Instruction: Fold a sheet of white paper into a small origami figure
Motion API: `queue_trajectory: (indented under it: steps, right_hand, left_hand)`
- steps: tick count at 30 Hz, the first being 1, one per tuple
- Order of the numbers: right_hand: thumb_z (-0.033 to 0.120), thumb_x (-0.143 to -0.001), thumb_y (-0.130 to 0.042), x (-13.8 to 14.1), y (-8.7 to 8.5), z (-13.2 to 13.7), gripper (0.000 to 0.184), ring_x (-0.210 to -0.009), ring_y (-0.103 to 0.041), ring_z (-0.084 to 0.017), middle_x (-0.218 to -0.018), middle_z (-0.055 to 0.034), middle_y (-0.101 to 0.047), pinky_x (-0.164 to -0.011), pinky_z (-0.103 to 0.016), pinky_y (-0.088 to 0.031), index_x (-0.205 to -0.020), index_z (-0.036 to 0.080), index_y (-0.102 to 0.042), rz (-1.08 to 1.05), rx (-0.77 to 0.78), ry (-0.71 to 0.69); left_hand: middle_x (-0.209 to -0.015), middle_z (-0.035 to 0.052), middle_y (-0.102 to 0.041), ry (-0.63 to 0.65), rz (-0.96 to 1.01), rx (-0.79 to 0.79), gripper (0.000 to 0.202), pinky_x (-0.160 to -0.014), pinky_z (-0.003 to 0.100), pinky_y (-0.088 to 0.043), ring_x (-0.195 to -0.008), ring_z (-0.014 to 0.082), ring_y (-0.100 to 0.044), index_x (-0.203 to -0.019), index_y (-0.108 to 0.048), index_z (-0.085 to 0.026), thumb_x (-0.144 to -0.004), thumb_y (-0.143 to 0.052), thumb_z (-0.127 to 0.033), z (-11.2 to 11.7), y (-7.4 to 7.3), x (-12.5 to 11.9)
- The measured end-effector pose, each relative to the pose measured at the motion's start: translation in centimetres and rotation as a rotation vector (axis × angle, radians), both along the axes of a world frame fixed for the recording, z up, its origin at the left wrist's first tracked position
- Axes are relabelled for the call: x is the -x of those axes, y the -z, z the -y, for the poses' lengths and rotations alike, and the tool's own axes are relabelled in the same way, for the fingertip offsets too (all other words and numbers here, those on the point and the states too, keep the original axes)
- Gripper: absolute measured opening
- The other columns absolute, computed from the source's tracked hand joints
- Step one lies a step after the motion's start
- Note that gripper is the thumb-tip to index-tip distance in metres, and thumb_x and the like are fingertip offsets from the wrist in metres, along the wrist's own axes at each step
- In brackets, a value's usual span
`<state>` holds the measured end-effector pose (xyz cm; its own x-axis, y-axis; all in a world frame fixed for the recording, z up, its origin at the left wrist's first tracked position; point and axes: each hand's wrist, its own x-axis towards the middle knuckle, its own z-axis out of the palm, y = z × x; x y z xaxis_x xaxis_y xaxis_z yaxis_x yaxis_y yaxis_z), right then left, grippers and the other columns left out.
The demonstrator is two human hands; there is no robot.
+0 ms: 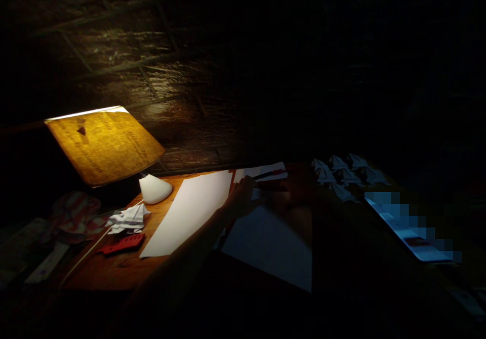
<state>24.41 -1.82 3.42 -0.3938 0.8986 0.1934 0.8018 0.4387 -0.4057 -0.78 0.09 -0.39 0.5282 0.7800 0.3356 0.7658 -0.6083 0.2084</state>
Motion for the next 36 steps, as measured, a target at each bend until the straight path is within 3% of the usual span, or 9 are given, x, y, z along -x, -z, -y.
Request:
queue_trajectory:
  steps: [2, 6, 9, 13, 17, 20, 26, 31, 36]
  right_hand:
    - [0.025, -0.061, -0.083, -1.0, 0.1, -0.8, 0.029, -0.098, -0.068, -0.029, -0.095, -0.0063, -0.077, -0.080, -0.032, -0.047, -0.091, 0.023, -0.080, 0.017, 0.078, -0.116]
    - [0.036, -0.065, -0.082, -2.7, -0.2, -0.9, 0.032, -0.087, -0.069, -0.024, -0.093, -0.0047, -0.077, -0.073, -0.030, -0.049, -0.092, 0.019, -0.079, -0.305, 0.247, -0.151]
    - [0.040, -0.064, -0.083, -3.0, -0.2, -0.1, 0.031, -0.079, -0.069, -0.022, -0.087, -0.0061, -0.077, -0.069, -0.030, -0.050, -0.086, 0.018, -0.080, -0.520, 0.308, -0.143]
    - [0.046, -0.067, -0.082, -2.6, 0.1, 0.8, 0.032, -0.062, -0.063, -0.018, -0.072, -0.0065, -0.073, -0.055, -0.028, -0.047, -0.079, 0.016, -0.080, -0.694, 0.305, 0.023]
    - [0.048, -0.071, -0.080, -2.5, 0.5, 0.8, 0.034, -0.062, -0.062, -0.017, -0.075, -0.0076, -0.074, -0.051, -0.026, -0.044, -0.085, 0.016, -0.080, -0.864, 0.185, 0.200]
    - [0.050, -0.071, -0.080, -2.6, 0.7, 0.5, 0.038, -0.057, -0.058, -0.015, -0.067, -0.0053, -0.070, -0.047, -0.025, -0.040, -0.088, 0.016, -0.079, -0.964, 0.122, 0.299]
    - [0.053, -0.072, -0.077, -2.1, 0.8, -0.1, 0.038, -0.051, -0.050, -0.011, -0.063, 0.0006, -0.062, -0.046, -0.025, -0.035, -0.085, 0.017, -0.071, -1.172, 0.050, 0.353]
    - [0.055, -0.073, -0.076, -2.1, 0.9, 0.2, 0.041, -0.068, -0.063, -0.016, -0.084, -0.0059, -0.073, -0.056, -0.026, -0.047, -0.092, 0.019, -0.070, -1.285, 0.176, 0.221]
    - [0.053, -0.064, -0.084, -1.8, 2.4, -0.1, 0.046, -0.062, -0.062, -0.016, -0.078, -0.0065, -0.073, -0.055, -0.027, -0.045, -0.087, 0.014, -0.074, -1.114, 0.360, 0.208]
  left_hand:
    - [-0.112, 0.0112, -0.062, -0.034, 0.290, 0.079, 0.043, -0.092, 0.046, -0.050, -0.104, 0.0289, -0.061, -0.111, -0.058, -0.019, -0.083, -0.070, -0.049, -0.5, -0.1, 0.1]
    - [-0.087, 0.0037, -0.067, -0.032, 0.810, 0.428, 0.045, -0.073, 0.033, -0.051, -0.080, 0.0209, -0.065, -0.102, -0.066, -0.019, -0.076, -0.076, -0.055, -0.5, -1.1, 0.1]
    - [-0.076, 0.0042, -0.069, 0.040, 0.988, 0.639, 0.042, -0.069, 0.032, -0.050, -0.071, 0.0202, -0.066, -0.082, -0.071, -0.016, -0.070, -0.082, -0.055, 0.2, -1.9, -0.2]
    - [-0.067, 0.0040, -0.069, -0.035, 1.147, 0.648, 0.042, -0.060, 0.029, -0.048, -0.061, 0.0188, -0.064, -0.072, -0.071, -0.015, -0.064, -0.087, -0.053, 0.6, -2.0, -0.5]
    - [-0.064, 0.0016, -0.067, -0.115, 1.259, 0.605, 0.044, -0.055, 0.028, -0.046, -0.054, 0.0155, -0.060, -0.072, -0.071, -0.015, -0.058, -0.090, -0.052, 0.1, -1.8, -0.3]
    - [-0.068, 0.0017, -0.070, -0.100, 1.331, 0.587, 0.047, -0.060, 0.029, -0.050, -0.058, 0.0162, -0.063, -0.079, -0.072, -0.015, -0.060, -0.089, -0.055, -0.3, -1.6, 0.0]
    - [-0.083, 0.0120, -0.076, -0.071, 1.188, 0.796, 0.060, -0.079, 0.042, -0.057, -0.081, 0.0305, -0.074, -0.089, -0.074, -0.012, -0.054, -0.093, -0.057, -0.5, -1.0, 0.3]
    - [-0.091, 0.0140, -0.078, -0.070, 1.221, 0.744, 0.056, -0.087, 0.046, -0.057, -0.090, 0.0333, -0.075, -0.093, -0.075, -0.012, -0.060, -0.091, -0.055, -0.4, -0.9, 0.2]
    - [-0.088, 0.0119, -0.078, -0.116, 1.327, 0.694, 0.057, -0.088, 0.045, -0.057, -0.085, 0.0306, -0.075, -0.094, -0.075, -0.012, -0.058, -0.092, -0.054, -1.1, -1.0, 0.9]
